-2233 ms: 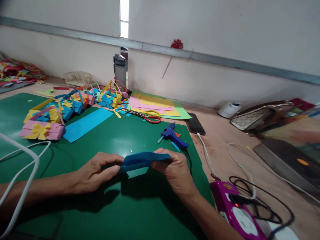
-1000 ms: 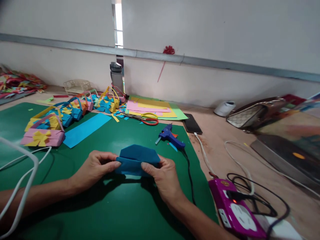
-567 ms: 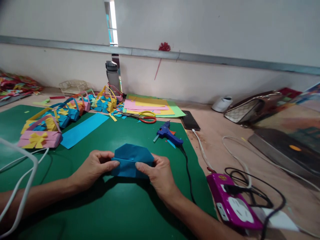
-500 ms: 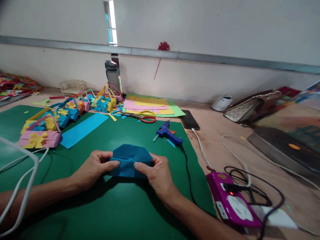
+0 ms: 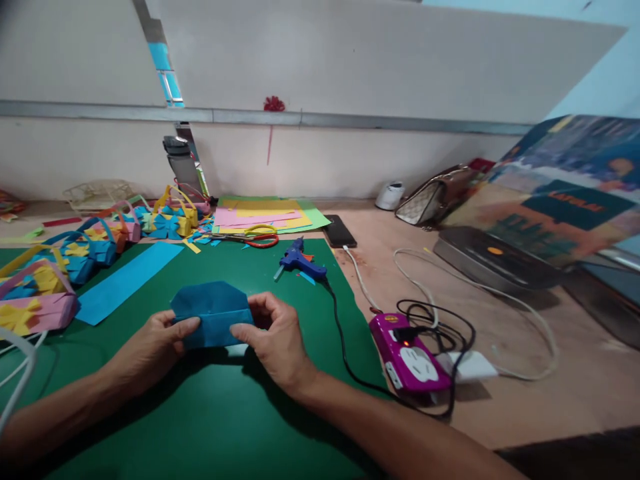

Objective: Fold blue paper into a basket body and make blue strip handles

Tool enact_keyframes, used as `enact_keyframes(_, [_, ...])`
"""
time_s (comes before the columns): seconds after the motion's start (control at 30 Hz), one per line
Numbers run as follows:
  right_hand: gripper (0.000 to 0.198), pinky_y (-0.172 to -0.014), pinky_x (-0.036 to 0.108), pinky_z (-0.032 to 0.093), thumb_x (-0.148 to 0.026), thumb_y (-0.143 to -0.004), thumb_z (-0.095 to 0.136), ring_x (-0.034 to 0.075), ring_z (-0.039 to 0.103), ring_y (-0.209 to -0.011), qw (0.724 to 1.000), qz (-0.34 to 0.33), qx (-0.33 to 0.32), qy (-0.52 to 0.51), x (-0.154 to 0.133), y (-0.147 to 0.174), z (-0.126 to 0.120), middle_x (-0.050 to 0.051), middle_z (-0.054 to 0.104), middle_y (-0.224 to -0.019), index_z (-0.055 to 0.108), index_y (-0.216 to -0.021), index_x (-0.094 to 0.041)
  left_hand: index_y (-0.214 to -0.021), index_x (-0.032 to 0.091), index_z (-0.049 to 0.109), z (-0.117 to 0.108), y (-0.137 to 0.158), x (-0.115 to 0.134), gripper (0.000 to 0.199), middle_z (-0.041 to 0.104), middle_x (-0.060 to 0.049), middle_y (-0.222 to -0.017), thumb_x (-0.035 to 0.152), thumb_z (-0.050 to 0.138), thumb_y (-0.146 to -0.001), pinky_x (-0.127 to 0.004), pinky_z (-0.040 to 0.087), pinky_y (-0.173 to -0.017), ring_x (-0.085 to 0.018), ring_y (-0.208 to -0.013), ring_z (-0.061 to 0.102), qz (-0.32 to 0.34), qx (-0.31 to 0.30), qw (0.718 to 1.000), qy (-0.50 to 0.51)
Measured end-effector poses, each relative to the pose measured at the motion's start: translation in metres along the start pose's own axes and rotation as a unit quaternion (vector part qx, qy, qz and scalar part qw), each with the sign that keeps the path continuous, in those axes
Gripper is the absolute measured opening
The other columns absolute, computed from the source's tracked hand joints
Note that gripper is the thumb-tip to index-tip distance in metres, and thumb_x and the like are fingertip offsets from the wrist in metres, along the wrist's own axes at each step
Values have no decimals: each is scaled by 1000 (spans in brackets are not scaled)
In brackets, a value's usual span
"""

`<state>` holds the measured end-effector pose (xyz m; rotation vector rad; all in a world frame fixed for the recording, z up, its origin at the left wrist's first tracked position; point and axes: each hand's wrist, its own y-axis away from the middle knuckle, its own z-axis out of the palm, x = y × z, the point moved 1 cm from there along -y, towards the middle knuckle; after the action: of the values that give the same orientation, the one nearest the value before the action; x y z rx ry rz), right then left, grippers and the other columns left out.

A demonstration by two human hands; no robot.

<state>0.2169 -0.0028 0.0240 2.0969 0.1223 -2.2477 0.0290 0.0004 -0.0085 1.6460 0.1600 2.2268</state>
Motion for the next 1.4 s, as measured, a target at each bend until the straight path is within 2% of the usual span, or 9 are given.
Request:
enact_keyframes(0.13, [30,-59,22,44,-15,-55,72,11,56,-65,998,-39,38,26,1,1,-3,-6,57,-68,51,-76,-20,-83,13,66,0,0,2,35,65,0,-58,37,79,-61,-26,49,-60,-15,-53,59,-4,21,1000,2])
enact_keyframes(0.27, [21,-60,23,44,-18,-59,70,11,55,-64,996,-53,20,66,2,2,-5,-4,58,-68,53,-71,-19,-78,16,67,2,2,7,31,68,0,-62,35,81,-58,-22,48,-57,-14,-54,61,0,50,999,6])
enact_keyframes(0.4, [16,-58,24,45,-21,-61,70,12,55,-64,993,-64,14,101,4,1,-6,-2,60,-69,58,-72,-19,-75,16,68,1,2,7,32,69,0,-60,38,82,-57,-20,47,-52,-14,-52,60,12,38,999,1])
enact_keyframes(0.67, [16,-58,23,46,-27,-67,71,13,58,-67,984,-118,-7,133,2,4,-8,-1,62,-71,62,-78,-19,-85,16,71,-3,-3,5,37,72,-3,-78,40,80,-59,-25,52,-63,-18,-67,65,42,-8,999,-8])
enact_keyframes(0.77, [15,-58,23,45,-33,-76,63,13,57,-66,975,-151,-23,161,1,5,-10,0,62,-71,65,-80,-19,-82,14,71,-5,-4,7,34,71,-4,-74,39,79,-60,-25,51,-60,-17,-62,62,66,-5,997,-43])
enact_keyframes(0.87, [29,-56,23,43,-36,-90,45,12,55,-61,964,-178,-35,196,1,4,-12,-1,61,-68,66,-80,-19,-71,12,70,-11,-5,11,26,67,-2,-63,35,78,-61,-21,45,-54,-13,-54,55,99,12,989,-113])
enact_keyframes(1.0, [24,-66,26,48,-29,-91,45,14,62,-73,941,-236,-63,236,-1,1,-13,1,67,-79,66,-85,-20,-62,12,68,-21,-10,16,21,61,1,-56,32,75,-63,-19,38,-48,-10,-50,46,131,9,975,-179])
enact_keyframes(1.17, [18,-75,27,51,-18,-88,48,15,65,-83,910,-305,-80,270,0,-2,-14,4,70,-91,65,-93,-21,-67,12,71,-27,-16,14,21,65,-2,-64,33,73,-67,-22,44,-59,-14,-61,54,128,-27,975,-181])
enact_keyframes(1.4, [20,-76,28,53,-14,-86,50,16,67,-85,892,-336,-82,290,3,-2,-15,5,71,-96,66,-95,-21,-72,12,72,-26,-16,13,21,69,-5,-72,32,74,-65,-31,50,-72,-19,-71,60,99,-43,984,-140])
